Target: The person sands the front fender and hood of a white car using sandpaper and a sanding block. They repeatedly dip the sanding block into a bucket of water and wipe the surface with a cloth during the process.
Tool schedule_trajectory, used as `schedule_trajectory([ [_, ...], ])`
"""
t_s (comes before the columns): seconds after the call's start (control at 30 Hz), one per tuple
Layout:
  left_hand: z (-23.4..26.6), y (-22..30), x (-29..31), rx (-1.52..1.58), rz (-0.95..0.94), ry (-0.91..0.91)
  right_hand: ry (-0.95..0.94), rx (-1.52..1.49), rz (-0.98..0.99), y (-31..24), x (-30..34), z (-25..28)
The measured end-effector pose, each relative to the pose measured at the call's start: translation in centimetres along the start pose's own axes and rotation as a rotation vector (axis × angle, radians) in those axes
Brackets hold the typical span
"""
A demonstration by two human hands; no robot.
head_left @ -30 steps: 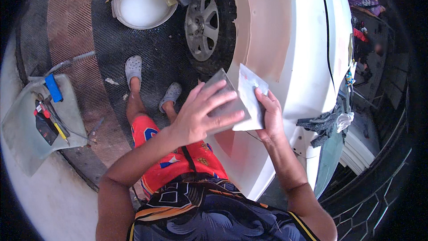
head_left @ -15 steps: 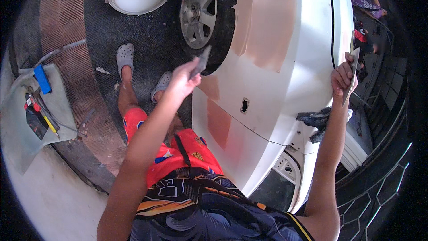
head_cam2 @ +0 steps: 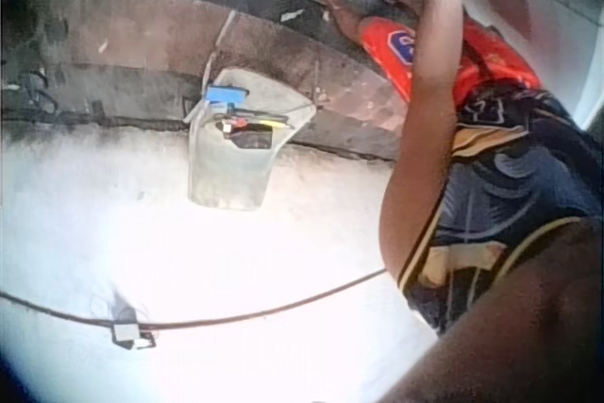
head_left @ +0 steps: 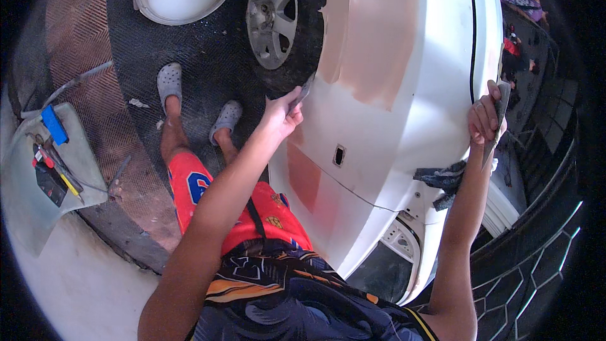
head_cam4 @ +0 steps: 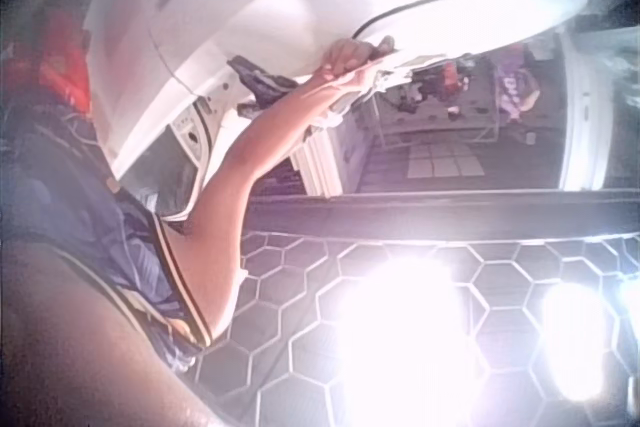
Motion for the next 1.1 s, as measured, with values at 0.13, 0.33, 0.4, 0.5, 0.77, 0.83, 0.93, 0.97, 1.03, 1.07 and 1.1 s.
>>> schedule_trajectory([
  [0.13,0.6,-0.2,1.3,0.062,-0.016,-0.013,0.034,-0.006,0.005,0.0,0.2,-0.1],
  [0.33,-1.1,-1.1,1.1,0.105,0.022,-0.113,0.010,-0.062,-0.016,0.0,0.1,0.3],
  [0.4,-1.9,-1.4,1.2,0.115,0.047,-0.130,0.032,-0.065,-0.009,0.0,0.1,0.2],
  [0.5,-3.8,-1.5,0.9,0.120,0.002,-0.112,0.005,-0.087,-0.016,0.0,0.2,0.2],
  [0.77,-9.4,1.9,-1.3,0.139,-0.082,-0.189,0.033,-0.068,0.004,0.1,-0.1,0.1],
  [0.83,-10.7,2.8,-2.2,0.147,-0.097,-0.184,0.021,-0.057,0.014,0.0,0.1,0.5],
  [0.93,-12.8,4.5,-3.2,0.134,-0.122,-0.227,-0.006,-0.038,0.034,0.0,0.4,1.1],
  [0.97,-13.5,4.9,-3.4,0.127,-0.133,-0.228,-0.016,-0.031,0.042,0.0,0.4,1.2],
  [1.03,-14.8,5.8,-4.4,0.133,-0.143,-0.228,0.089,-0.010,0.056,0.0,0.6,0.6],
  [1.07,-15.6,6.3,-4.9,0.148,-0.139,-0.240,0.142,0.001,0.063,0.0,0.6,0.5],
  [1.1,-16.3,6.9,-5.4,0.161,-0.141,-0.256,0.048,-0.030,0.026,0.2,0.2,0.3],
])
Point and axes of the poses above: each hand's wrist, its own x-axis away from the middle knuckle, its own z-axis out of the back of the hand, y = z × x, the point moved 2 cm from there along -x, towards the middle knuckle, and after that the axes turned 9 degrees about x, right-handed, at the moved point
